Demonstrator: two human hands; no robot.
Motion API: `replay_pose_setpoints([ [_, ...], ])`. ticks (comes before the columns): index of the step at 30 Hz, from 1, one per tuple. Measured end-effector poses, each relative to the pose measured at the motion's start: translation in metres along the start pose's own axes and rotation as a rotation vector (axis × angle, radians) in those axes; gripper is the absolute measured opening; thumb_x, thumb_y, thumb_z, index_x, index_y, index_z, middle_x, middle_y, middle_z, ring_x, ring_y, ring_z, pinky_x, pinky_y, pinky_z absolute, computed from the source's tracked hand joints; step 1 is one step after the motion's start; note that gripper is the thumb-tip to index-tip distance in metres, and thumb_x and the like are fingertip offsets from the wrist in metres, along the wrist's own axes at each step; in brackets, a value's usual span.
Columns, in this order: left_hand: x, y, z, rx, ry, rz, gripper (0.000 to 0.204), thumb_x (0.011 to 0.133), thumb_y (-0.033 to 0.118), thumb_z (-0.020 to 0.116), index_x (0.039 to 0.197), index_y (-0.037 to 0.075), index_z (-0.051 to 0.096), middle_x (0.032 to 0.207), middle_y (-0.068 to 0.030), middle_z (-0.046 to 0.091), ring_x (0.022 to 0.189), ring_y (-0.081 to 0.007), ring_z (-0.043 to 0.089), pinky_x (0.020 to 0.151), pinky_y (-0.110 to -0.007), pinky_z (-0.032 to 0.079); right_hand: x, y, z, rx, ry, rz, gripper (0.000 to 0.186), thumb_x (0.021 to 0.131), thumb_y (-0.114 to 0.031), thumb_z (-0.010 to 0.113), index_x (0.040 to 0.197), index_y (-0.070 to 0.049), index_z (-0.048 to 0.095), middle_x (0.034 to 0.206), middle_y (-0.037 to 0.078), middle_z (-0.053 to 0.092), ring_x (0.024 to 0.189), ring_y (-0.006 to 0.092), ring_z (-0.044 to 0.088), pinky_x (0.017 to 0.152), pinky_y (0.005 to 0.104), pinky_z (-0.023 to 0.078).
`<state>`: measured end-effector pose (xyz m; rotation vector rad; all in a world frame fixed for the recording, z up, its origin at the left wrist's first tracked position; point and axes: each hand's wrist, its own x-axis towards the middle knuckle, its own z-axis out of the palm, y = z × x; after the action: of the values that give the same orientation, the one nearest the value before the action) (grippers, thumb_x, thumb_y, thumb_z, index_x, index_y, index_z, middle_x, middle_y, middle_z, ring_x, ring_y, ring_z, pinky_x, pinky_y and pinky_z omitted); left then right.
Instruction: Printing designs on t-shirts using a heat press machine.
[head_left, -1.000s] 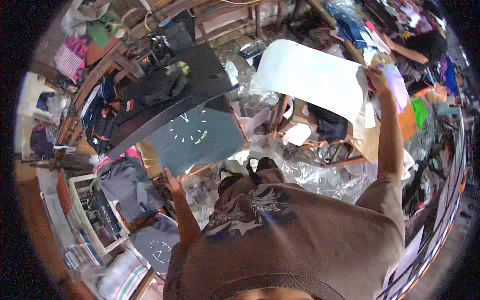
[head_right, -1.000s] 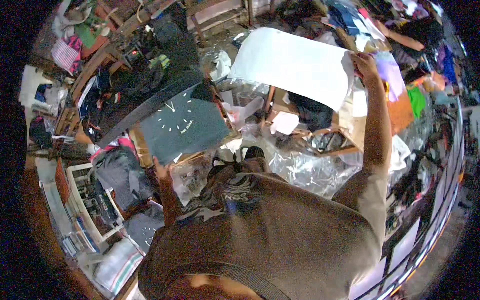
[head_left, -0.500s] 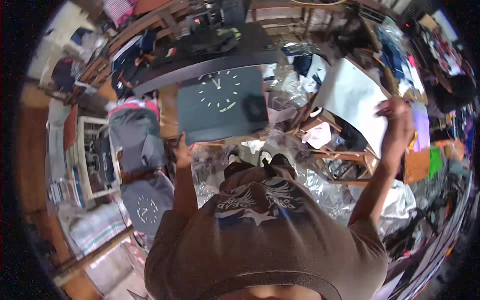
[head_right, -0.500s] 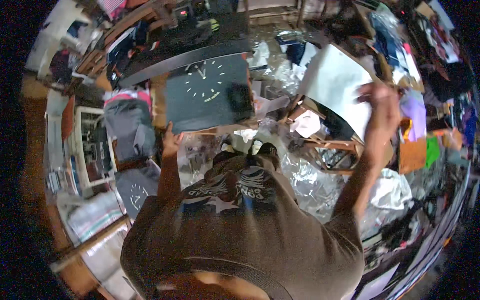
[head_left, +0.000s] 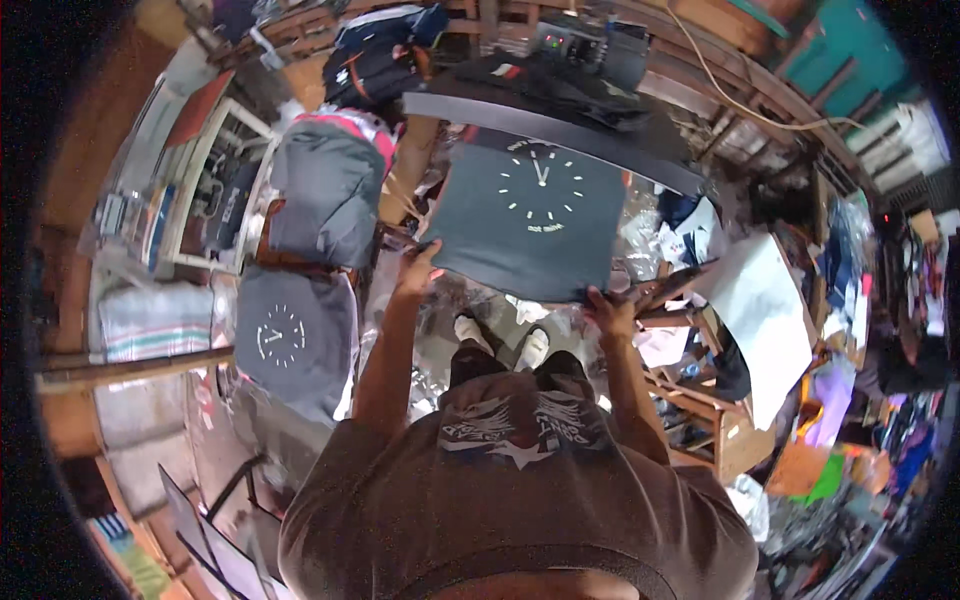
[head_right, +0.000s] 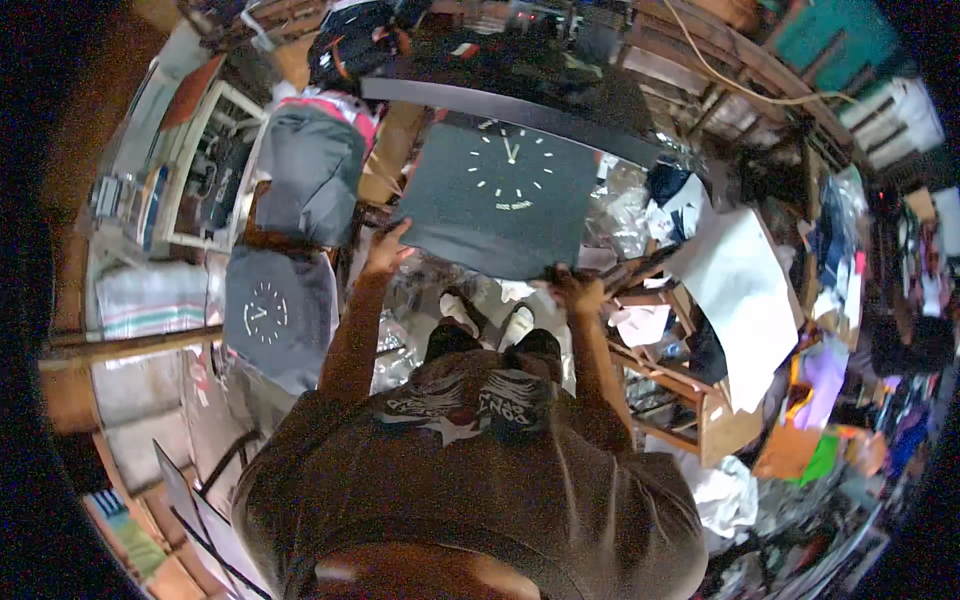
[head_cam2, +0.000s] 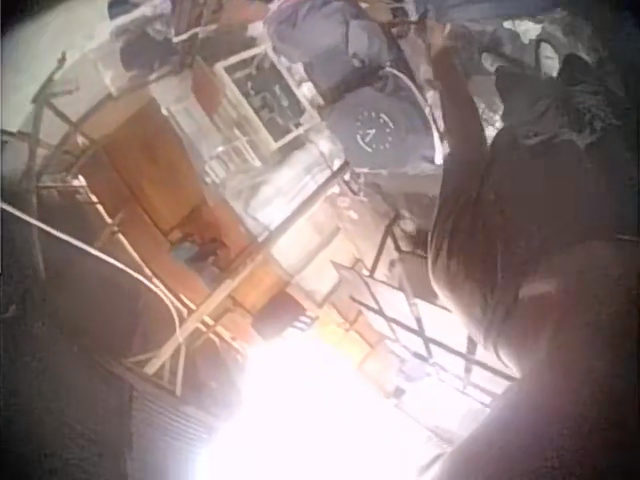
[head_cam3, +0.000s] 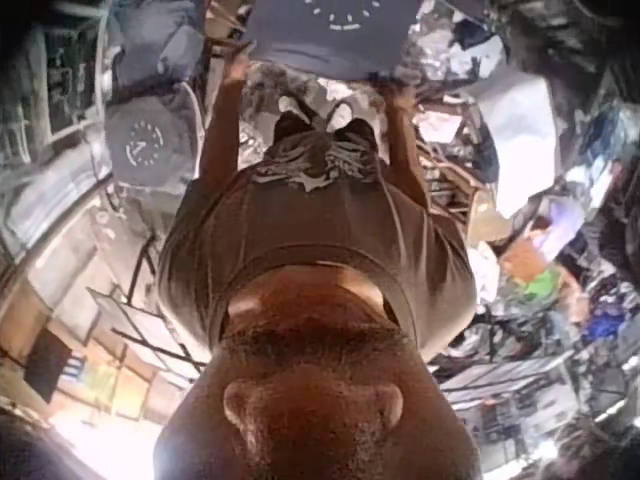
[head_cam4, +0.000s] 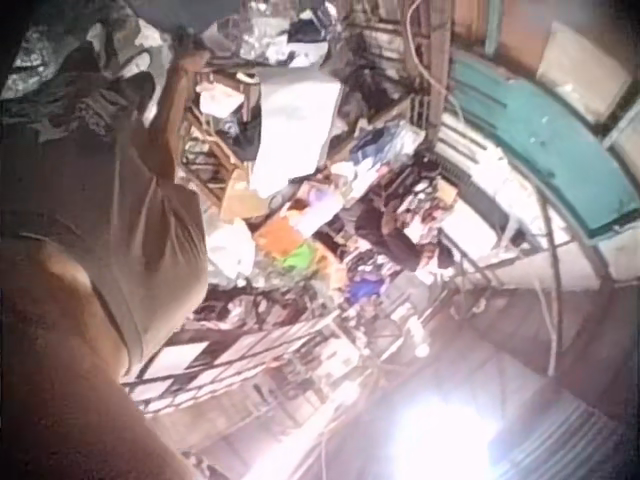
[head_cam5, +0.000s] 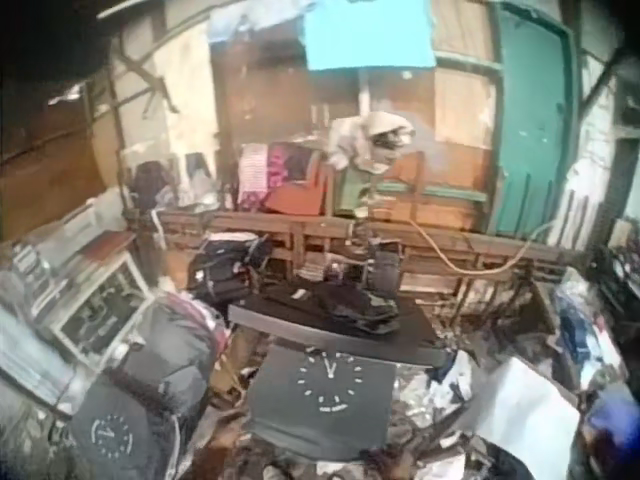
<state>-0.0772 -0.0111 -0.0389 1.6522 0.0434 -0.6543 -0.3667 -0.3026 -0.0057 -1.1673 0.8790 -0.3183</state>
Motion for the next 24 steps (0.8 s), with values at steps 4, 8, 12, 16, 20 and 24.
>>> replay_pose_setpoints([
  [4, -0.07, 0.034, 0.0, 0.02, -0.078, 0.156, 0.044, 0.083, 0.032, 0.074, 0.118, 0.007, 0.063, 0.114, -0.0018, 0.061, 0.098, -0.0166, 0.058, 0.078, -0.036, 0.054, -0.055, -0.077, -0.01, 0.085, 0.047, 0.173, 0.028, 0.084, -0.018, 0.076, 0.102, -0.001, 0.062, 0.089, 0.007, 0.066, 0.068, 0.0168, 0.064, 0.057, 0.0311, 0.056],
  [8, -0.203, 0.127, -0.02, -0.782, 0.02, -0.115, 0.036, 0.084, 0.027, 0.07, 0.115, 0.008, 0.065, 0.115, -0.0088, 0.065, 0.106, -0.0245, 0.061, 0.088, -0.046, 0.052, -0.094, -0.176, -0.034, -0.182, 0.021, -0.024, 0.04, 0.083, -0.02, 0.076, 0.117, -0.004, 0.061, 0.105, 0.004, 0.061, 0.093, 0.014, 0.058, 0.089, 0.0298, 0.047],
  [12, -0.281, 0.174, -0.072, -1.079, 0.105, 0.202, 0.043, 0.081, 0.021, 0.071, 0.119, 0.005, 0.061, 0.113, -0.013, 0.065, 0.102, -0.03, 0.064, 0.09, -0.043, 0.053, -0.064, -0.228, -0.048, -0.481, -0.003, -0.632, 0.034, 0.098, -0.012, 0.039, 0.123, 0.0, 0.059, 0.116, 0.013, 0.065, 0.103, 0.0235, 0.063, 0.092, 0.0358, 0.049],
  [16, -0.286, 0.178, -0.154, -0.918, 0.226, 0.392, 0.036, 0.09, 0.023, 0.065, 0.117, 0.001, 0.059, 0.11, -0.011, 0.066, 0.098, -0.0229, 0.065, 0.088, -0.035, 0.05, -0.033, -0.3, 0.119, -0.392, -0.329, -0.344, 0.045, 0.098, -0.042, 0.053, 0.124, -0.005, 0.057, 0.115, 0.011, 0.064, 0.103, 0.0229, 0.063, 0.09, 0.0394, 0.052],
  [20, -0.289, 0.182, -0.236, -0.863, 0.547, 0.44, 0.03, 0.094, 0.025, 0.059, 0.112, 0.001, 0.061, 0.104, -0.0091, 0.066, 0.096, -0.0206, 0.063, 0.089, -0.037, 0.049, -0.055, -0.277, 0.342, -0.047, -0.94, -0.224, 0.023, 0.099, -0.023, 0.056, 0.113, -0.005, 0.06, 0.115, 0.009, 0.064, 0.106, 0.0224, 0.062, 0.085, 0.0413, 0.054],
  [24, -0.297, 0.16, -0.355, -0.13, 0.895, 0.558, 0.028, 0.095, 0.024, 0.057, 0.106, -0.001, 0.062, 0.095, -0.0067, 0.067, 0.084, -0.0192, 0.065, 0.076, -0.031, 0.052, -0.063, -0.259, 0.504, -0.184, -1.181, -0.1, 0.025, 0.099, -0.026, 0.056, 0.113, -0.006, 0.06, 0.111, 0.007, 0.065, 0.102, 0.0221, 0.063, 0.087, 0.0424, 0.054],
])
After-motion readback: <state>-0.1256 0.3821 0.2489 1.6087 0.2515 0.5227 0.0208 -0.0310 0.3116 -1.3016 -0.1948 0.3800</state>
